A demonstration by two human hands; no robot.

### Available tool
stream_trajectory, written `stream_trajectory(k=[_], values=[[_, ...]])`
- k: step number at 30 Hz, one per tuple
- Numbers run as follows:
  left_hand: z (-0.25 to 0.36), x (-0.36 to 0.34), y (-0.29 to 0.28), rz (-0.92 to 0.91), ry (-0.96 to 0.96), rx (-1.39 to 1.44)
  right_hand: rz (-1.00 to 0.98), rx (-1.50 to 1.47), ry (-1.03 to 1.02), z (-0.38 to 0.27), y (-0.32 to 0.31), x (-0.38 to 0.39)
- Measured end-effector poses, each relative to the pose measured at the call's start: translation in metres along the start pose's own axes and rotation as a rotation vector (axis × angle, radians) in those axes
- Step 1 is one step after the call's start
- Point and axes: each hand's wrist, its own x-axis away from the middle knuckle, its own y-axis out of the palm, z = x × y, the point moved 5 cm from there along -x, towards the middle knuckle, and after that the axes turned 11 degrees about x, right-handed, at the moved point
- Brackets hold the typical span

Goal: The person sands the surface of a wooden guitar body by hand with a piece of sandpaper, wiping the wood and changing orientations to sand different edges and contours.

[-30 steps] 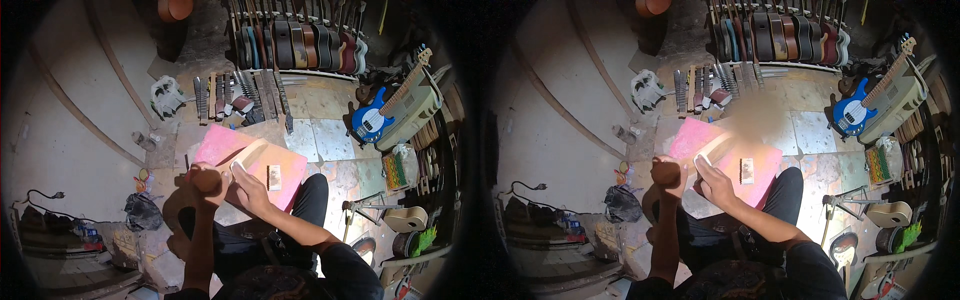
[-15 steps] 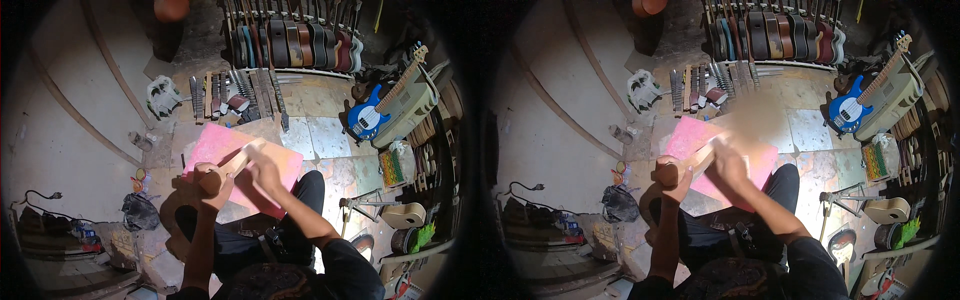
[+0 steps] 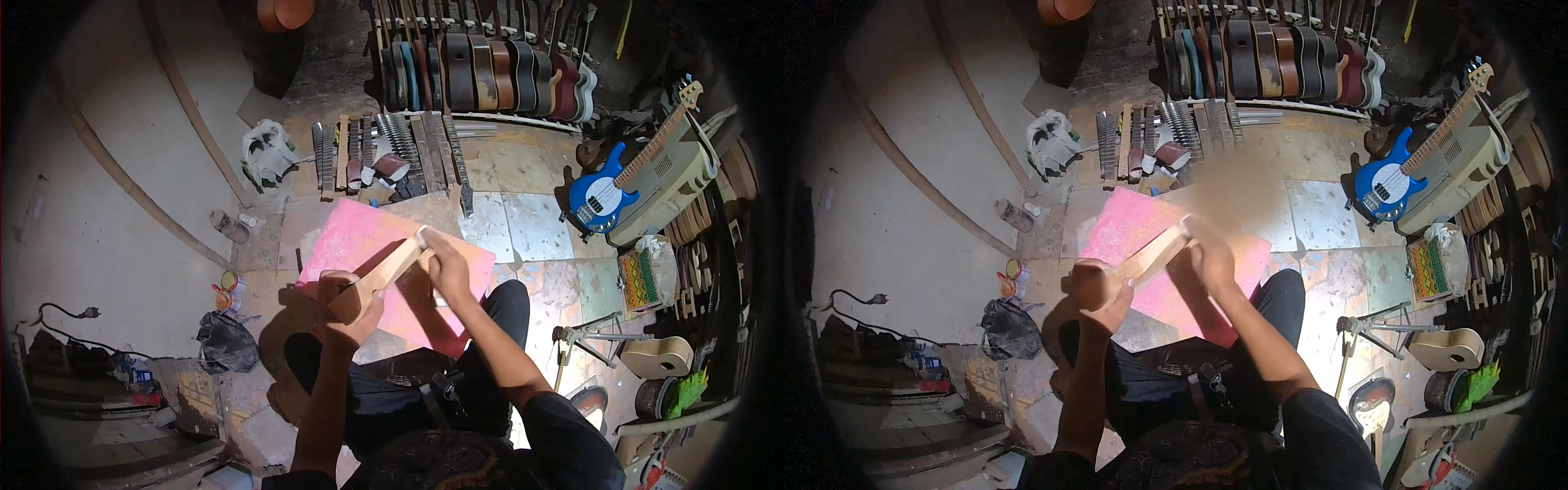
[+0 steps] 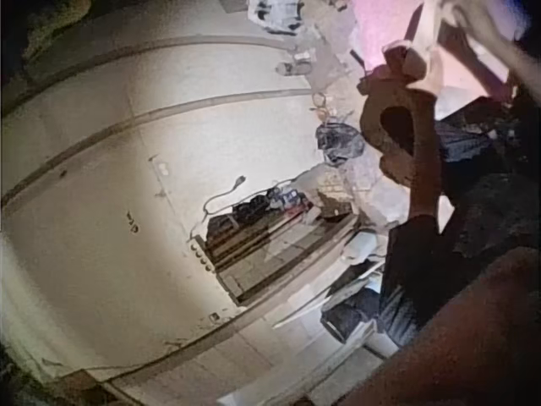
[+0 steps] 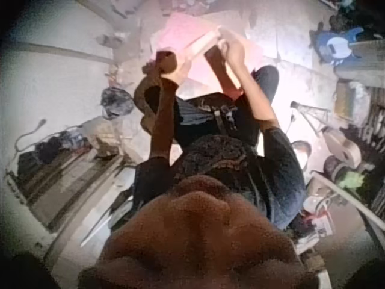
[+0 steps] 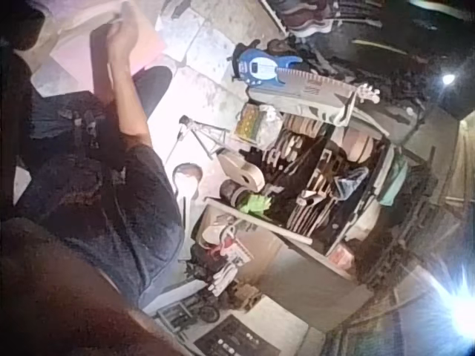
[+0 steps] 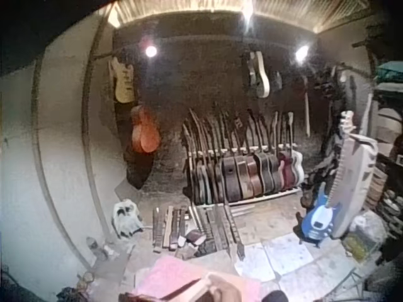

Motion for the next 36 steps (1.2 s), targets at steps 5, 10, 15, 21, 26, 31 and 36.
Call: stream_trajectory(k=[5,10,15,21,26,31,36], values=[[-0.005,0.008,-0.008,0.062,-0.094,0.017,-0.125,-0.111,-0.238,-0.089,-0.010,0.040],[0.025,-0.008,0.005,0.014,0.070,-0.069,-0.043,-0.010,0.099,-0.008,0.001,0.004],[0.023,-0.001,-0.003,0.063,-0.109,-0.031,-0.138,-0.070,-0.156,-0.074,-0.002,0.036],[0.022,-0.005,0.004,0.037,0.029,-0.058,-0.147,-0.083,0.089,-0.027,0.015,0.025],[0.029,-0.007,-0.003,0.044,0.130,-0.117,-0.124,0.035,-0.010,0.004,0.027,0.021],[0.031,-0.016,0.007,0.059,0.211,-0.152,-0.256,0.238,0.204,0.117,0.027,-0.012],[0.029,-0.012,-0.006,0.073,0.134,-0.143,-0.345,0.025,0.135,0.025,-0.005,-0.002]])
